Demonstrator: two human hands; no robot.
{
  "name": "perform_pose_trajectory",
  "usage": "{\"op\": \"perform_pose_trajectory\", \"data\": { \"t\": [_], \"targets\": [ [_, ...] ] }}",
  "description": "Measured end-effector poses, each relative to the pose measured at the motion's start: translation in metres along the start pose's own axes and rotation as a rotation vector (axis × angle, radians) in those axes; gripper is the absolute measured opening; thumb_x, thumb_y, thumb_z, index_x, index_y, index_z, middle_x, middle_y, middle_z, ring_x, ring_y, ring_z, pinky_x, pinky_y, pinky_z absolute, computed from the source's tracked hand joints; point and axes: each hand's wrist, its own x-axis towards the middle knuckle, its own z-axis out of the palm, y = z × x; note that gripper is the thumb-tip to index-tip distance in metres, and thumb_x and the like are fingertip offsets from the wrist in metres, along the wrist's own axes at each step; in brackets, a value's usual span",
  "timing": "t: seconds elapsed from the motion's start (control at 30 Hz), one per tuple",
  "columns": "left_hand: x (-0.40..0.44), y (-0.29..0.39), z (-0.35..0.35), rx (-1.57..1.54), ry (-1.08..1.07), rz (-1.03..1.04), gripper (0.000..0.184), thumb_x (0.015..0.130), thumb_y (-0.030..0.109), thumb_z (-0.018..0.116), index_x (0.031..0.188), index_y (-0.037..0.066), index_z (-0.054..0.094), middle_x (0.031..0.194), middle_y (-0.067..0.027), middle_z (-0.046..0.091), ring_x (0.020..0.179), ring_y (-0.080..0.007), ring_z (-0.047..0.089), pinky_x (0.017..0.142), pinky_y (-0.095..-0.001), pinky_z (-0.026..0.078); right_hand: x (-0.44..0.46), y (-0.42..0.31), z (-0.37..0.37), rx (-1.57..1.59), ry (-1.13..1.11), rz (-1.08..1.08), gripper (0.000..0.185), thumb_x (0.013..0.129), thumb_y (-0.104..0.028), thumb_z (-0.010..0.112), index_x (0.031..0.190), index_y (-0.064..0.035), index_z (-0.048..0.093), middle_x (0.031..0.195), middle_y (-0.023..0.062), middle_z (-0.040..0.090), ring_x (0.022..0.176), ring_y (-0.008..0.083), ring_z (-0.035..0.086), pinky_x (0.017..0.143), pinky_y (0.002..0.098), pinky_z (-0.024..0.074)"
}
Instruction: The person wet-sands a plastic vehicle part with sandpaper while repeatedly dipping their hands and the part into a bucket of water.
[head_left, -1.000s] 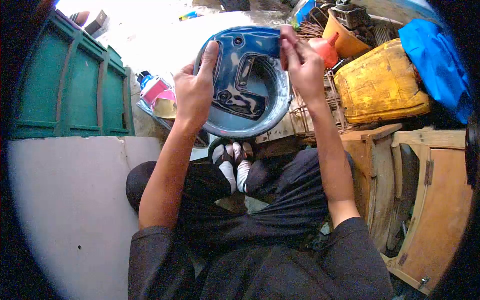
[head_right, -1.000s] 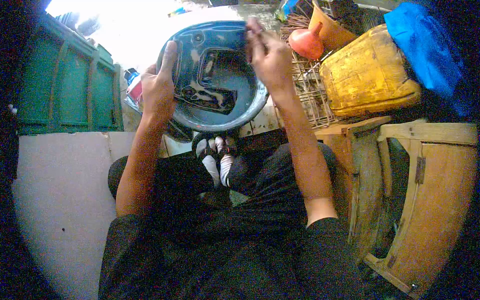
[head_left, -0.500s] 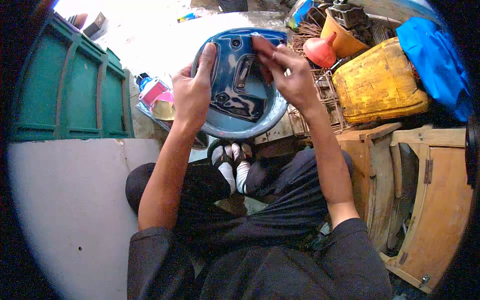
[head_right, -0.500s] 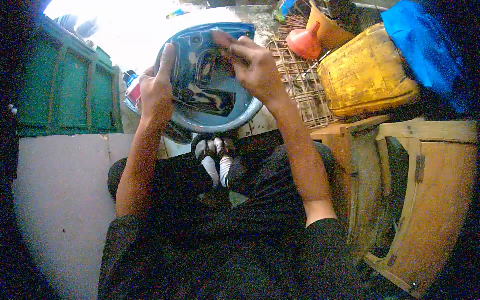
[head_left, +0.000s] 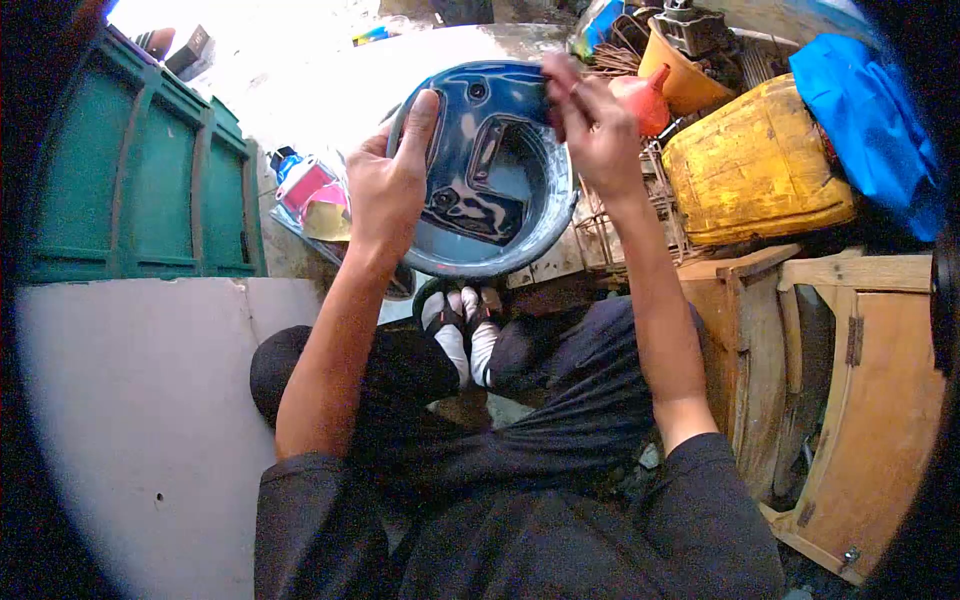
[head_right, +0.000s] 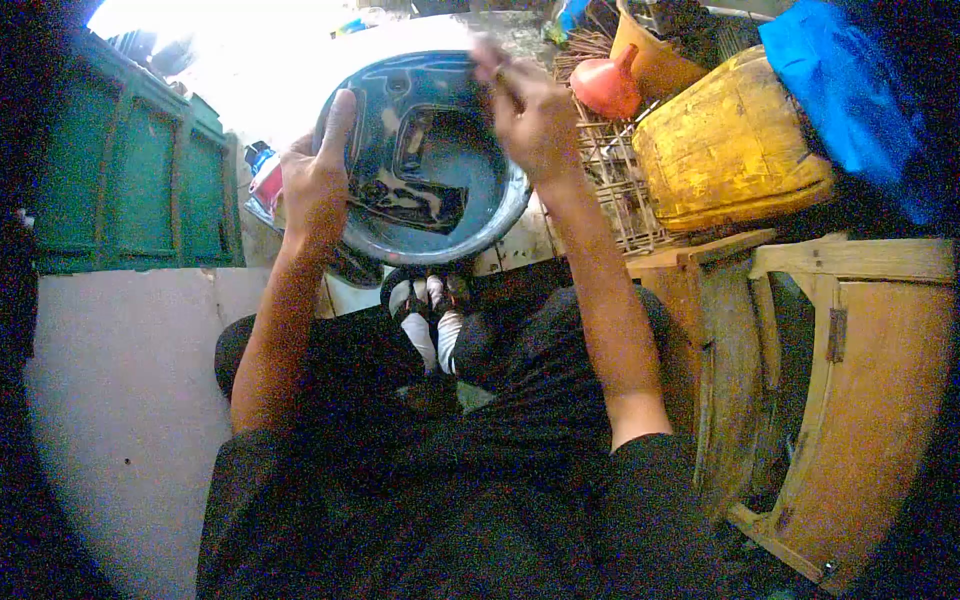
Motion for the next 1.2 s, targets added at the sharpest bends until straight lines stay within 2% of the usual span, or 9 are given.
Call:
{"op": "perform_pose_trajectory", "data": {
  "t": [0.07,0.2,0.43,0.57,0.7,0.77,1.03,1.1,1.2],
  "targets": [
    [0.002,-0.001,0.0,-0.006,0.002,0.006,0.038,0.099,0.036,0.067,0.1,0.0,0.076,0.083,-0.0019,0.072,0.069,-0.0045,0.06,0.06,-0.0198,0.047,-0.01,-0.009,0.005,0.17,-0.097,-0.237,0.023,0.099,-0.019,0.062,0.108,-0.0002,0.072,0.095,0.0183,0.071,0.084,0.0291,0.071,0.074,0.0383,0.0534],
    [-0.003,-0.001,0.0,-0.033,0.006,-0.03,0.037,0.099,0.035,0.067,0.101,-0.001,0.076,0.084,-0.002,0.072,0.07,-0.0045,0.06,0.062,-0.0193,0.047,0.0,0.0,0.006,0.0,0.045,-0.015,0.025,0.1,-0.022,0.06,0.11,-0.0037,0.073,0.092,0.0207,0.07,0.085,0.0415,0.067,0.076,0.0462,0.053],
    [0.003,-0.003,-0.005,-0.014,0.008,-0.018,0.037,0.099,0.036,0.069,0.1,0.0,0.077,0.081,-0.0005,0.071,0.068,-0.0039,0.058,0.06,-0.02,0.045,-0.012,-0.007,0.007,0.107,-0.14,-0.096,0.015,0.092,-0.014,0.063,0.094,-0.0007,0.069,0.09,0.0218,0.068,0.083,0.0417,0.067,0.075,0.0469,0.0525],
    [0.0,0.0,0.0,0.001,0.029,0.028,0.037,0.099,0.036,0.068,0.096,0.001,0.077,0.078,0.0007,0.07,0.067,-0.0034,0.057,0.059,-0.0205,0.044,-0.001,0.015,0.013,0.102,0.076,-0.048,0.026,0.098,-0.022,0.061,0.116,-0.0068,0.072,0.099,0.0213,0.07,0.089,0.0412,0.068,0.079,0.0441,0.0537],
    [0.002,0.003,-0.003,-0.001,0.028,-0.024,0.037,0.099,0.038,0.068,0.093,0.002,0.077,0.076,0.0018,0.069,0.064,-0.003,0.055,0.056,-0.0207,0.042,-0.014,-0.01,0.009,0.2,-0.119,-0.159,0.027,0.099,-0.024,0.061,0.115,-0.0052,0.072,0.099,0.0213,0.071,0.089,0.0407,0.069,0.08,0.0441,0.0541],
    [0.0,0.0,-0.004,-0.01,0.016,-0.057,0.037,0.099,0.038,0.068,0.093,0.002,0.077,0.076,0.002,0.069,0.064,-0.0029,0.054,0.055,-0.0206,0.041,-0.011,0.004,0.013,0.105,-0.136,0.141,0.027,0.099,-0.023,0.061,0.113,-0.0036,0.072,0.094,0.0213,0.071,0.088,0.0409,0.069,0.079,0.044,0.054],
    [0.002,0.002,-0.003,-0.06,0.014,0.018,0.038,0.098,0.038,0.069,0.094,0.002,0.077,0.079,0.0003,0.071,0.065,-0.0039,0.058,0.058,-0.0203,0.044,-0.014,-0.004,0.014,0.194,-0.083,-0.04,0.027,0.098,-0.02,0.062,0.118,-0.0067,0.072,0.098,0.0206,0.071,0.092,0.0384,0.069,0.081,0.0444,0.0541],
    [0.0,0.0,-0.001,-0.018,0.024,0.009,0.038,0.098,0.038,0.069,0.096,0.001,0.077,0.08,-0.0001,0.071,0.065,-0.004,0.058,0.058,-0.0203,0.044,-0.005,0.016,0.021,0.094,-0.029,-0.03,0.028,0.1,-0.012,0.063,0.127,-0.0073,0.069,0.082,0.0078,0.066,0.061,0.0104,0.058,0.055,0.0278,0.0487],
    [0.004,-0.002,-0.005,-0.02,0.028,0.019,0.037,0.098,0.037,0.069,0.098,0.001,0.077,0.081,-0.0006,0.072,0.066,-0.0043,0.058,0.059,-0.0203,0.045,-0.007,0.011,0.02,0.144,0.005,-0.069,0.028,0.099,-0.011,0.063,0.127,-0.0075,0.069,0.089,0.0084,0.069,0.065,0.0105,0.06,0.06,0.0274,0.0511]
  ]
}}
